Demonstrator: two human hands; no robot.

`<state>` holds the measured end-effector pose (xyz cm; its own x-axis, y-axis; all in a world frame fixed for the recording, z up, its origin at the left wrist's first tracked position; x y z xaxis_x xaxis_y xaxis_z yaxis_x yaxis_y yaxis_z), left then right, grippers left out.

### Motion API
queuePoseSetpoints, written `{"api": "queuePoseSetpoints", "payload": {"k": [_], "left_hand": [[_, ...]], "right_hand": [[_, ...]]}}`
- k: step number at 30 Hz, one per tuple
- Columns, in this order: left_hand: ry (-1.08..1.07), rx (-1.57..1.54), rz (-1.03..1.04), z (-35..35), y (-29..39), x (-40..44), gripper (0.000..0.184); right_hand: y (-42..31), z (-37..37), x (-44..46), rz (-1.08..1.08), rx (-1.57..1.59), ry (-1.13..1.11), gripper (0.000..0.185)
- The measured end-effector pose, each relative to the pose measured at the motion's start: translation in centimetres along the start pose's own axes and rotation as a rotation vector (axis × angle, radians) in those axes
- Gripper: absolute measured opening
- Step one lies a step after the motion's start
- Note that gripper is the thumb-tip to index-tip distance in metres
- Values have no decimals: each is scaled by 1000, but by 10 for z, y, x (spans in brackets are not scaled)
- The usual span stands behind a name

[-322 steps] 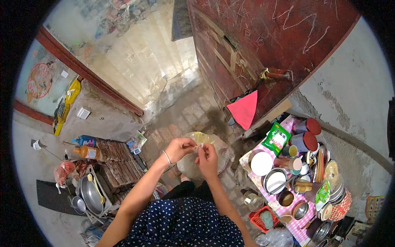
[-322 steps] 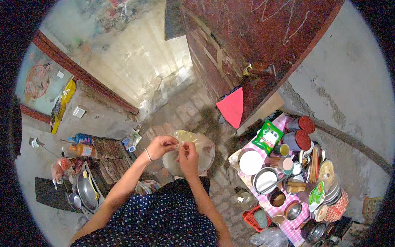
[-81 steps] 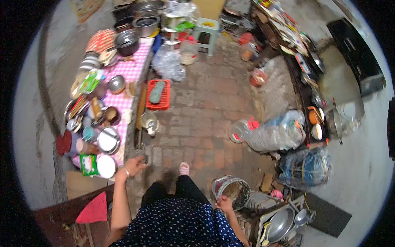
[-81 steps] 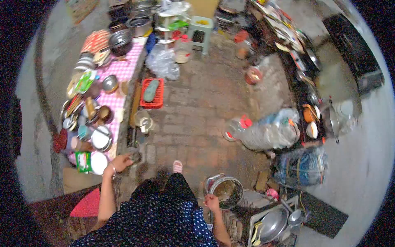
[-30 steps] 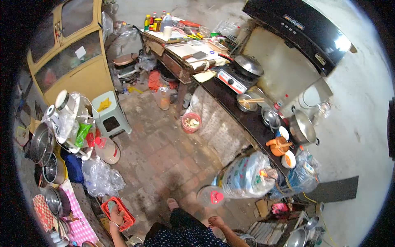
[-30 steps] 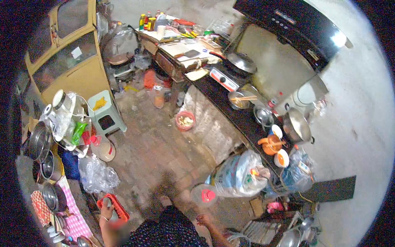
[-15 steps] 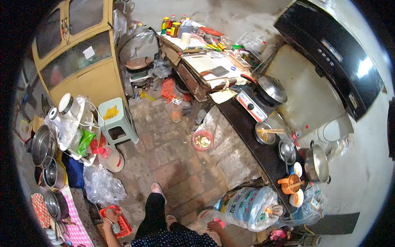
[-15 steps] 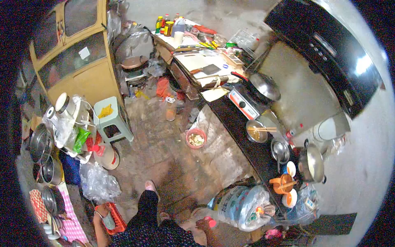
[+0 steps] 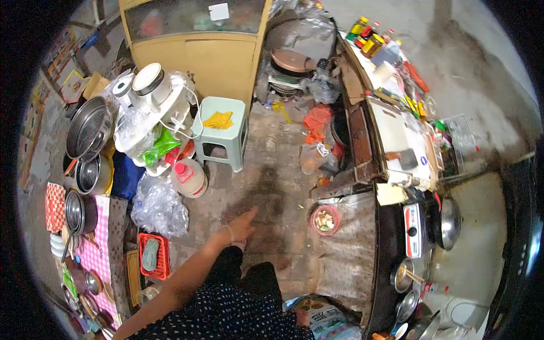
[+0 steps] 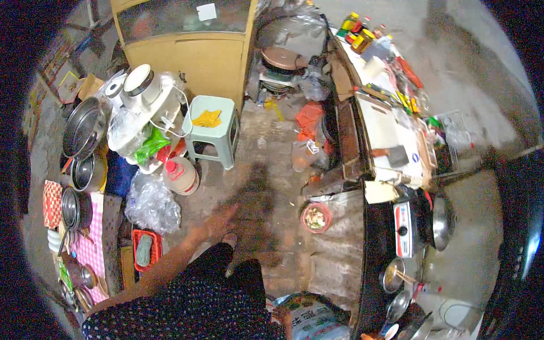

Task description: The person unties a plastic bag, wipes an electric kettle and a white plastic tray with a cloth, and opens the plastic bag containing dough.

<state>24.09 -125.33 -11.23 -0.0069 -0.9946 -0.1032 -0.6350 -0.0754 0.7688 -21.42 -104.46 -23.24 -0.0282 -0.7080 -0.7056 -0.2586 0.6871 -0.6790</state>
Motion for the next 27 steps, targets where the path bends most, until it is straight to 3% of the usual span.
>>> {"api": "queuePoseSetpoints", "payload": {"k": [2,6,8,9,10,12,13,15,16,17,18,19,20,22,24,26,27], "left_hand": [[-169,119,1,17,13,36,60],[-178,364,51,20,44,69,48],[-381,450,83,25,53,82,37],[-597,549,62,30,56,92,27],[-578,561,41,28,55,102,27],[-916,386,20,46,49,107,34],[-905,394,2,52,40,105,34],[-18,73,319,36,39,108,31],[-6,74,307,35,34,118,31],[-138,49,200,34,31,127,27],[-272,15,91,34,28,135,24],[-408,-23,-10,32,25,143,21],[-406,-38,-15,23,22,150,21],[91,-121,65,-24,21,152,30],[275,-59,-287,-78,13,148,35],[363,66,-381,-96,-28,145,35],[355,91,-422,-105,-44,146,35]], "right_hand": [[-54,8,17,-34,16,48,28],[-184,42,76,-241,-88,26,29],[-256,68,111,-492,-406,-145,36],[-291,80,127,-633,-547,-201,40],[-324,105,144,-824,-401,-202,42],[-428,154,125,-932,-555,-365,41],[-456,179,127,-1060,-580,-495,42],[-480,211,140,-1192,-606,-640,43],[-477,226,156,-1102,-651,-830,46],[-475,235,167,-995,-696,-1019,49],[-488,236,172,-984,-705,-1039,49],[-502,235,183,-746,-778,-1025,53],[-511,231,195,-507,-844,-994,57],[-510,223,231,-605,-893,-974,63],[-526,216,252,-582,-1082,-790,64],[-501,215,302,-494,-1147,-809,64],[-495,215,317,-464,-1012,-783,62]]}}
Point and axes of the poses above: each hand's wrist, its own x-axis towards the middle knuckle, its own z-axis out of the palm, y = z × x, the point moved 3 cm from there along x, towards the middle knuckle, and after that the axes turned 10 degrees about -z, right-handed, at the moved point
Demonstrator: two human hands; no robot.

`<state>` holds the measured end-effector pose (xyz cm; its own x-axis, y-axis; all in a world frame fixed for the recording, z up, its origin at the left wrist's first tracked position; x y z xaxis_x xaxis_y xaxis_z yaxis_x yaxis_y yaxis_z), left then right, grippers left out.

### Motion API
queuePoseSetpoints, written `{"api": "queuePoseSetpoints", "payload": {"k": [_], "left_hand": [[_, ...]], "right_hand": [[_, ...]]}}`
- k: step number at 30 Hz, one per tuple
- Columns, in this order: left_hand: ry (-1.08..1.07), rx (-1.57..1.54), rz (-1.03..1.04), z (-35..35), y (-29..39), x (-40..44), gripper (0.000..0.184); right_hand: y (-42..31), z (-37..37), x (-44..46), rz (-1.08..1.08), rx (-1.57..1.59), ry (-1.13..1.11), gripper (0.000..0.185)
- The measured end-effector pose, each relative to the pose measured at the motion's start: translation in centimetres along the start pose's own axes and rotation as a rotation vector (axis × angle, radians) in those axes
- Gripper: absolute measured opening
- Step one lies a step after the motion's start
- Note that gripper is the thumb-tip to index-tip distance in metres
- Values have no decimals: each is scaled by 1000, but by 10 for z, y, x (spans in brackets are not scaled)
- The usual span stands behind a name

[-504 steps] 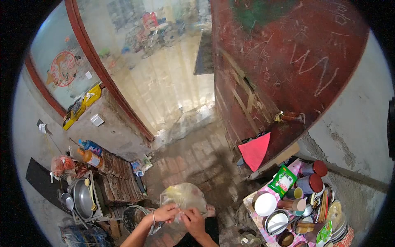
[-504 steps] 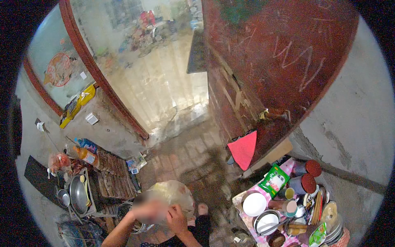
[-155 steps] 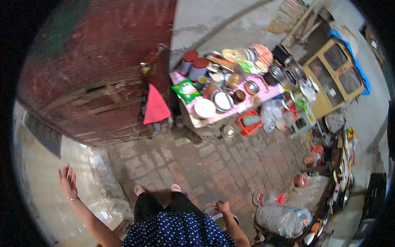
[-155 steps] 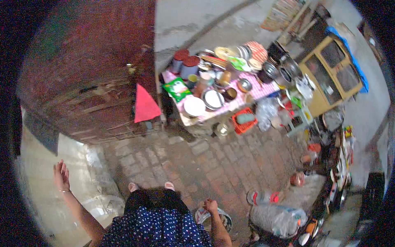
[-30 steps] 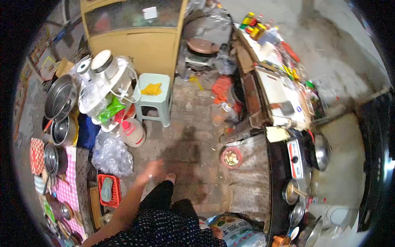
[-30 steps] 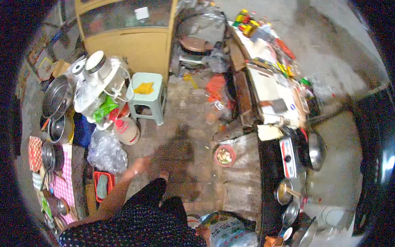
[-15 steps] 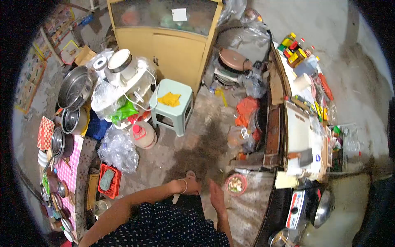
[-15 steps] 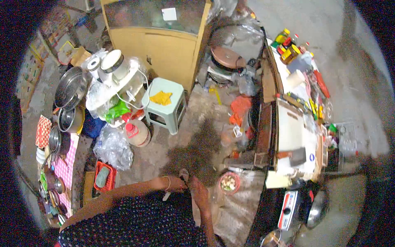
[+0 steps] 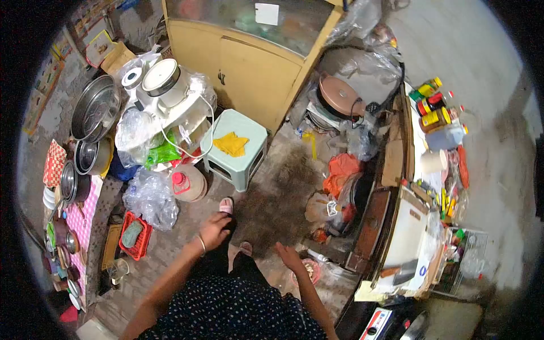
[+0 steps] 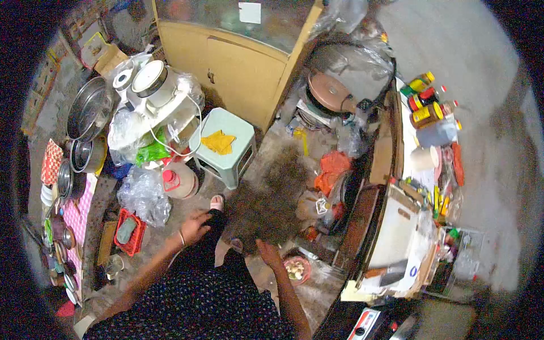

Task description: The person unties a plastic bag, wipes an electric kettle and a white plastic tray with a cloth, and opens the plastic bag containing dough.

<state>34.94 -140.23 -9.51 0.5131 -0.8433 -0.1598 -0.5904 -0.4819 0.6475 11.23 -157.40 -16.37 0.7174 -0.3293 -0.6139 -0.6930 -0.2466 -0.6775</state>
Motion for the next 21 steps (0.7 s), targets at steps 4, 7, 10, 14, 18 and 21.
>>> {"api": "queuePoseSetpoints", "payload": {"k": [4,7,10,14,18,21], "left_hand": [[-81,20,-119,-8,-52,46,32],[-138,10,-189,-1,-77,77,29],[-157,-80,-144,3,-89,118,26],[-135,-241,-285,-9,-102,152,27],[-110,-422,-516,6,-145,175,28],[-58,-769,-814,37,-194,188,27]], "right_hand": [[9,-15,30,46,-85,57,54],[-5,-31,52,16,74,-3,46],[-50,-60,80,68,19,-5,45],[-43,-68,139,-20,31,10,39],[-58,-84,223,176,396,20,43],[-59,-94,312,220,478,17,48]]}}
Point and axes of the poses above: each hand's wrist, its own x-axis towards the middle knuckle, its own z-axis out of the palm, y = z × x, the point moved 3 cm from there along x, towards the middle knuckle, and after that the axes turned 10 degrees about -z, right-handed, at the moved point
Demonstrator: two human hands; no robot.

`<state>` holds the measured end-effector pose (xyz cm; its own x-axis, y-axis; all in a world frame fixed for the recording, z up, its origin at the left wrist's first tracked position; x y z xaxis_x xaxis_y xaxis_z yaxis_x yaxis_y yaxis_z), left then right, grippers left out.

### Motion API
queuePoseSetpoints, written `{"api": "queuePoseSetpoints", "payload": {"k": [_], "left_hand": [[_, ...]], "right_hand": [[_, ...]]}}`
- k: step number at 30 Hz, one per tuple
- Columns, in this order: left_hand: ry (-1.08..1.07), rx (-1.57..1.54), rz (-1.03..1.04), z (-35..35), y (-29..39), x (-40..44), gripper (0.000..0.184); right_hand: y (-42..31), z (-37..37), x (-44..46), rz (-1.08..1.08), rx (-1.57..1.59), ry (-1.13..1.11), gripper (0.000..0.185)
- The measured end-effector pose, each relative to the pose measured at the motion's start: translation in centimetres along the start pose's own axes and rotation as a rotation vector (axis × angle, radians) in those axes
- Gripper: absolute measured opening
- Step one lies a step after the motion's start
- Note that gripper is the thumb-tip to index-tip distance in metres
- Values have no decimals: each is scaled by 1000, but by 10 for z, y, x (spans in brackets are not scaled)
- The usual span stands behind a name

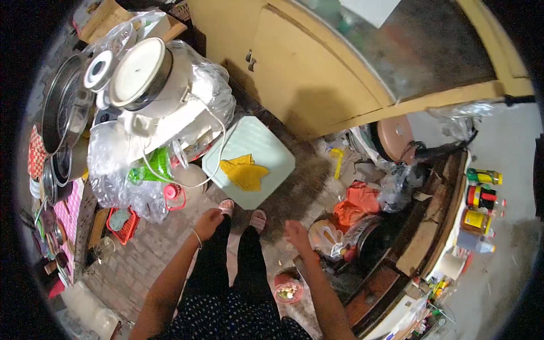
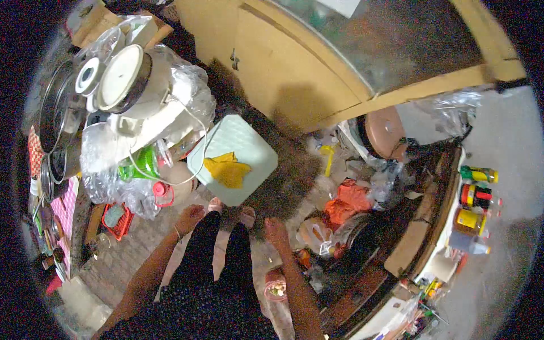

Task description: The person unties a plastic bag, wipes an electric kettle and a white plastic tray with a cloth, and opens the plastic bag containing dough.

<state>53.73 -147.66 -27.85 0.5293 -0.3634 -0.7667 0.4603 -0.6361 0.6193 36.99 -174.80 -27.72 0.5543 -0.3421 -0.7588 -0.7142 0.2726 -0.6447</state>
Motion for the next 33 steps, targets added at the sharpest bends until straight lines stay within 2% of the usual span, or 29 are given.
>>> {"api": "queuePoseSetpoints", "payload": {"k": [2,4,6,8,9,10,12,13,14,16,17,18,20,21,22,24,26,27,28,29,30,32,33], "left_hand": [[-58,-464,-134,0,-23,29,30],[42,-732,-361,2,-34,56,34],[64,-802,-312,12,-33,81,36],[192,-877,-355,17,-40,109,40],[122,-888,-376,23,-44,122,63],[125,-876,-381,27,-49,131,63],[249,-1107,-354,34,-61,141,73],[128,-1132,-274,34,-58,147,81],[147,-1145,-276,37,-59,145,80],[-37,-1184,-184,38,-57,146,76],[-144,-1197,-150,38,-59,145,74],[-78,-1266,-239,48,-33,131,75],[-115,-1262,-260,65,-24,118,74],[-117,-1261,-263,79,-27,113,74],[-146,-1217,-245,96,-28,106,74],[-214,-1159,-269,134,-17,88,72],[-336,-1141,-286,178,-17,70,68],[-397,-1113,-345,201,-26,68,67],[-378,-1014,-361,220,-2,52,68],[-462,-1071,-379,245,-9,52,76],[-451,-1073,-374,264,-18,55,76],[-551,-1137,-578,301,-36,57,85],[-545,-1137,-590,312,-37,58,85]], "right_hand": [[-6,-3,56,29,53,-21,57],[-25,0,104,68,66,36,72],[-24,9,144,114,167,133,83],[3,19,187,171,300,173,84],[17,25,203,216,427,211,84],[12,34,204,223,438,211,84],[9,51,199,268,761,383,78],[21,64,215,-21,1055,203,70],[41,72,228,-18,1069,209,70],[54,70,239,-266,1005,320,64],[60,69,245,-235,1179,289,59],[63,59,242,-241,1182,313,59],[51,41,220,-290,1050,405,55],[36,25,195,-202,1069,362,48],[45,8,186,-202,1071,364,48],[79,-32,174,-221,1089,443,42],[175,-105,185,-280,1072,376,37],[185,-136,168,-267,1042,403,38],[184,-164,154,-243,1015,424,38],[189,-190,141,-222,990,441,38],[192,-214,135,-209,961,456,38],[199,-251,129,-192,919,484,39],[204,-264,126,-177,899,496,39]]}}
Point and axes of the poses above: each hand's wrist, its own x-axis towards the middle knuckle, its own z-axis out of the palm, y = z × x, the point moved 3 cm from there along x, towards the middle knuckle, and after that the axes turned 10 degrees about -z, right-handed, at the moved point
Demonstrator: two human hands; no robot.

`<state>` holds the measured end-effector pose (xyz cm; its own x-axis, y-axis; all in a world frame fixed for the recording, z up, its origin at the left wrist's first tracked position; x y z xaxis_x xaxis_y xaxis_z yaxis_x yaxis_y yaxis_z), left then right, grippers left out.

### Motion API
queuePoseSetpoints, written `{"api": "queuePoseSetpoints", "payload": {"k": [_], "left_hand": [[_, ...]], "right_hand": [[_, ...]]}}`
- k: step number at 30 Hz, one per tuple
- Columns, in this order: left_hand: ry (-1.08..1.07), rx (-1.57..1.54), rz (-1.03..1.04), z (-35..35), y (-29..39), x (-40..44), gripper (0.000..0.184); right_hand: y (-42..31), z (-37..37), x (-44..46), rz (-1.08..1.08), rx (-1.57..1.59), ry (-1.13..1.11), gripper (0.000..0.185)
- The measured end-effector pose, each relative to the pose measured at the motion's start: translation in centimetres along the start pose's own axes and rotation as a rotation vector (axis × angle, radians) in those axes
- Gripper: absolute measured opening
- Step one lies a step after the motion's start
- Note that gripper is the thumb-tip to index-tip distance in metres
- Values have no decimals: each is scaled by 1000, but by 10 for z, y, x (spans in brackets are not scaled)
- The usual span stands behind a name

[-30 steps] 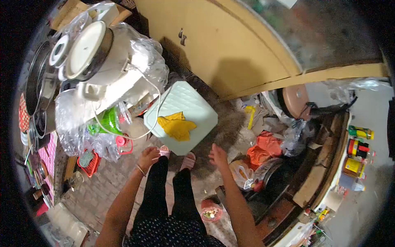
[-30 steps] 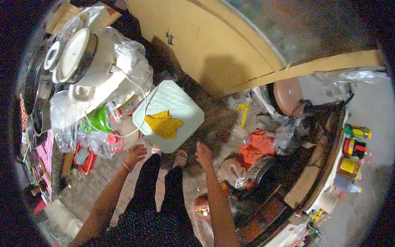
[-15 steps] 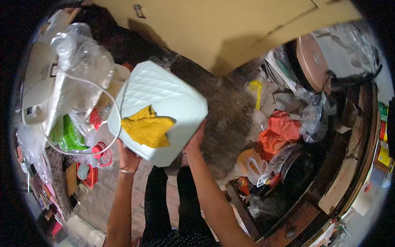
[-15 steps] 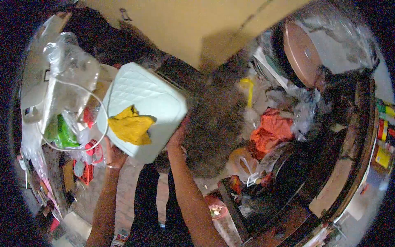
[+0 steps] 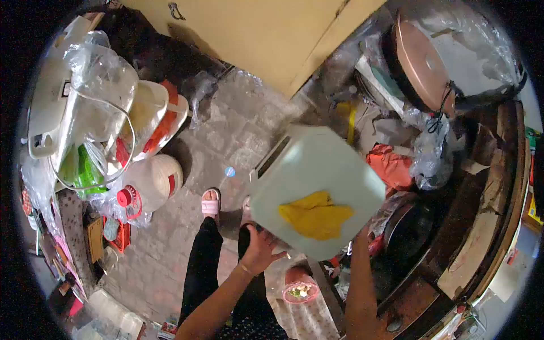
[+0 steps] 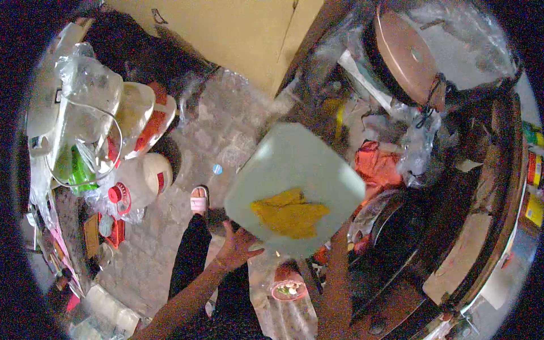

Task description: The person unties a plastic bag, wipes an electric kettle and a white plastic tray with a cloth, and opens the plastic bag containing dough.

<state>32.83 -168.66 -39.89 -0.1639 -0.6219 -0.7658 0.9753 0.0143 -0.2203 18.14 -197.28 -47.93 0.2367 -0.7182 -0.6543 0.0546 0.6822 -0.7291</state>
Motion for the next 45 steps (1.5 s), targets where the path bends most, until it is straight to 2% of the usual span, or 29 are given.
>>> {"api": "queuePoseSetpoints", "payload": {"k": [2,6,9,11,13,14,16,21,24,25,27,32,33,35,37,38,39,41,43,45], "left_hand": [[-105,-24,-63,9,-11,15,88],[47,101,-63,4,-16,25,88],[184,233,80,-8,10,0,71],[167,146,185,-30,26,-20,60],[191,121,266,-47,37,-40,58],[222,90,338,-55,41,-51,56],[292,56,392,-61,45,-68,55],[436,168,408,-63,46,-92,48],[493,161,408,-67,54,-93,40],[525,223,420,-69,61,-90,36],[575,266,424,-83,75,-86,32],[677,466,450,-112,141,-62,27],[651,465,516,-115,157,-56,26],[666,768,819,-122,188,-41,27],[708,639,639,-126,228,-25,25],[761,775,697,-124,246,-22,25],[767,775,690,-127,264,-13,25],[874,1084,801,-129,301,5,28],[891,1151,814,-143,337,29,29],[1053,1349,899,-172,373,63,30]], "right_hand": [[-7,-18,5,11,-32,23,40],[-13,-40,-6,34,-80,65,41],[-25,-48,-25,-9,-181,106,42],[-35,-56,-36,-57,-322,140,45],[-56,-52,-63,-110,-454,315,40],[-59,-49,-75,-117,-454,309,40],[-65,-40,-94,-353,-500,188,29],[-68,21,-129,-415,-557,79,24],[-74,67,-147,-668,-1053,-90,28],[-76,79,-147,-664,-1053,-104,28],[-74,98,-152,-783,-1342,-205,35],[-53,111,-148,-766,-1547,-290,43],[-48,107,-147,-725,-1599,-272,44],[-44,105,-145,-738,-1571,-286,43],[-41,108,-146,-758,-1543,-298,42],[-41,110,-148,-733,-1584,-267,43],[-41,118,-149,-704,-1626,-238,43],[-45,145,-153,-633,-1649,-226,43],[-40,134,-147,-620,-1682,-195,39],[-33,119,-146,-626,-1606,-144,37]]}}
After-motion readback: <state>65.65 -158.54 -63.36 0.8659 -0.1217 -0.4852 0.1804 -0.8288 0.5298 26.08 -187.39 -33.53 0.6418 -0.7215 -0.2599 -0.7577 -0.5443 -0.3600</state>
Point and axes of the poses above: each hand's wrist, its own x-axis towards the middle knuckle, its own z-axis out of the palm, y = z × x, the point moved 3 cm from there along x, towards the middle knuckle, and after that the axes turned 10 degrees about -z, right-handed, at the moved point
